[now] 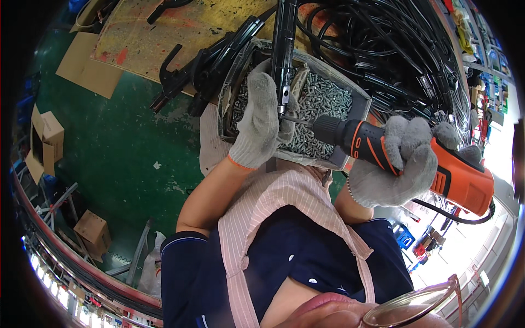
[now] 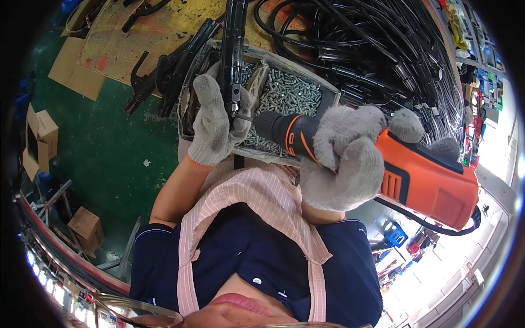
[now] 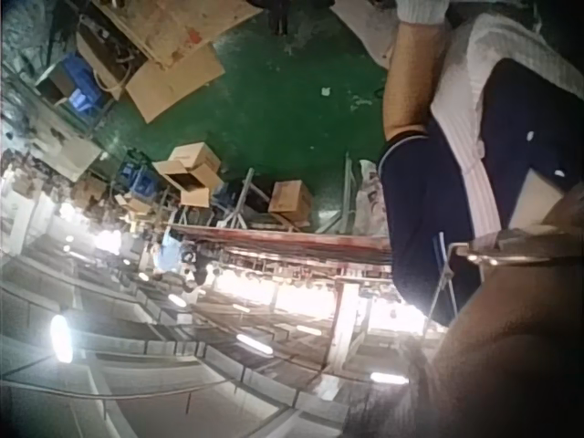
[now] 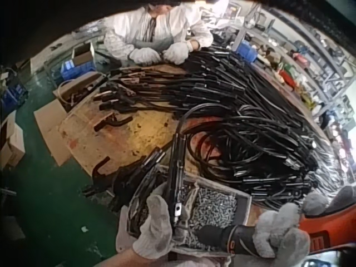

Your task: The person secures a screw into a metal component using an electric screwdriver.

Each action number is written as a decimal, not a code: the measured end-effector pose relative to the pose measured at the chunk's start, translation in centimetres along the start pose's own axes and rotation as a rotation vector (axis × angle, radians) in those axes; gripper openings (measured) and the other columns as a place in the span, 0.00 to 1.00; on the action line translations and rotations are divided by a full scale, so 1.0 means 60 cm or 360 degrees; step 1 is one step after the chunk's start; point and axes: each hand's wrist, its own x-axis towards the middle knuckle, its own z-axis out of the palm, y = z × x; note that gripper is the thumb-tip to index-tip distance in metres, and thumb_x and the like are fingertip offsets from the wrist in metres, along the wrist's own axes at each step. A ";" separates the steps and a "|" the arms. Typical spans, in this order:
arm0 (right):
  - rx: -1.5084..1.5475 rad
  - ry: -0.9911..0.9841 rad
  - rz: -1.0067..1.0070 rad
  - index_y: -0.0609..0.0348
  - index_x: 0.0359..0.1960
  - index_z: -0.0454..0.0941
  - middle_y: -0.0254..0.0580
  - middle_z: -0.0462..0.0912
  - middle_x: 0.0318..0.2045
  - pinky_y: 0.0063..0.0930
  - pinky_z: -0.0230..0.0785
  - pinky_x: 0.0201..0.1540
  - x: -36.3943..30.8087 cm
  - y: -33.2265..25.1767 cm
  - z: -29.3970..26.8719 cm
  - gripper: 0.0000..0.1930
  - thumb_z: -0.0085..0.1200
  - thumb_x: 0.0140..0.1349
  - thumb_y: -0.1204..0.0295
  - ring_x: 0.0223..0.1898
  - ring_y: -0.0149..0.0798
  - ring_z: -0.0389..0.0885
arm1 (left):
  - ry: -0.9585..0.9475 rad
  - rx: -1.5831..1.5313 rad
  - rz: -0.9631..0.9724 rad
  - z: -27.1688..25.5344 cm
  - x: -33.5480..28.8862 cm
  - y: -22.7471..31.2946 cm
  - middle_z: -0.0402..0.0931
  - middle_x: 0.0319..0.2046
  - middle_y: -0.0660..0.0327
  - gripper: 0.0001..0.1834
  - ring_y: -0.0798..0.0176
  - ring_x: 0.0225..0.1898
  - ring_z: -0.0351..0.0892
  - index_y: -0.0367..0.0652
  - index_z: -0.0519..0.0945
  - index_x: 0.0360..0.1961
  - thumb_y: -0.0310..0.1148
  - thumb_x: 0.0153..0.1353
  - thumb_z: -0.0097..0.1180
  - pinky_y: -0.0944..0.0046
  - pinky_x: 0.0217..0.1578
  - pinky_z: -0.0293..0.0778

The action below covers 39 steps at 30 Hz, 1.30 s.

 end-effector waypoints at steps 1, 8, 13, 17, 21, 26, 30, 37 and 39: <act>-0.0002 0.0008 -0.0003 0.59 0.53 0.64 0.33 0.69 0.24 0.10 0.68 0.25 0.001 -0.001 0.000 0.19 0.52 0.60 0.79 0.22 0.23 0.66 | 0.0020 -0.0060 -0.0046 0.001 -0.001 -0.001 0.69 0.22 0.69 0.49 0.77 0.13 0.62 0.49 0.57 0.67 0.76 0.56 0.37 0.77 0.10 0.57; -0.0129 -0.0302 -0.0149 0.52 0.55 0.63 0.31 0.68 0.24 0.08 0.66 0.23 0.003 0.009 -0.014 0.22 0.52 0.60 0.79 0.23 0.22 0.67 | 0.0213 -0.0119 -0.0270 0.011 0.002 0.011 0.68 0.20 0.69 0.40 0.79 0.12 0.60 0.48 0.72 0.45 0.75 0.60 0.33 0.79 0.09 0.56; 0.0069 -0.0402 -0.0162 0.54 0.52 0.65 0.32 0.69 0.23 0.09 0.66 0.25 0.036 -0.026 -0.016 0.20 0.54 0.59 0.79 0.23 0.21 0.67 | 0.0009 -0.0113 -0.0245 0.001 0.005 0.001 0.62 0.14 0.68 0.42 0.75 0.09 0.59 0.43 0.75 0.26 0.75 0.59 0.33 0.74 0.08 0.55; -0.0176 -0.0160 -0.0273 0.56 0.51 0.65 0.32 0.68 0.23 0.10 0.65 0.27 0.024 -0.042 -0.064 0.18 0.52 0.59 0.80 0.23 0.22 0.65 | -0.0110 -0.0056 -0.0038 0.005 0.002 -0.001 0.61 0.12 0.69 0.39 0.75 0.08 0.54 0.43 0.74 0.27 0.73 0.61 0.35 0.75 0.09 0.51; -0.0236 0.0112 -0.0262 0.60 0.54 0.64 0.32 0.67 0.23 0.14 0.62 0.27 0.013 -0.043 -0.101 0.20 0.50 0.59 0.80 0.23 0.24 0.63 | -0.0553 -0.0136 0.0009 -0.024 0.006 -0.006 0.60 0.13 0.71 0.31 0.77 0.10 0.56 0.43 0.74 0.34 0.65 0.65 0.44 0.74 0.10 0.55; -0.0227 0.0305 -0.0274 0.62 0.53 0.65 0.32 0.66 0.21 0.14 0.61 0.26 0.007 -0.039 -0.121 0.21 0.52 0.57 0.82 0.22 0.23 0.62 | -0.0260 -0.0226 -0.0005 -0.015 0.002 -0.003 0.64 0.15 0.67 0.10 0.76 0.09 0.57 0.42 0.69 0.47 0.26 0.67 0.53 0.73 0.08 0.56; -0.0224 0.0359 -0.0229 0.61 0.53 0.64 0.32 0.66 0.21 0.14 0.60 0.25 0.004 -0.033 -0.128 0.21 0.52 0.57 0.82 0.22 0.23 0.62 | -0.0151 -0.0066 0.0007 0.008 -0.009 0.009 0.65 0.16 0.67 0.16 0.77 0.10 0.57 0.43 0.68 0.54 0.29 0.67 0.54 0.73 0.10 0.58; -0.0275 0.0389 -0.0224 0.66 0.46 0.68 0.35 0.66 0.21 0.17 0.62 0.25 0.003 -0.017 -0.133 0.14 0.52 0.57 0.81 0.22 0.26 0.62 | -0.0195 -0.0097 -0.0045 -0.003 -0.001 0.004 0.67 0.19 0.66 0.26 0.77 0.10 0.59 0.45 0.60 0.61 0.24 0.64 0.55 0.74 0.09 0.59; -0.0409 0.0351 -0.0254 0.67 0.46 0.68 0.35 0.66 0.22 0.18 0.62 0.25 0.004 -0.010 -0.134 0.14 0.51 0.58 0.81 0.22 0.27 0.62 | -0.0196 -0.0065 -0.0018 0.003 -0.001 0.006 0.67 0.18 0.66 0.25 0.77 0.10 0.59 0.45 0.60 0.60 0.24 0.64 0.55 0.74 0.09 0.58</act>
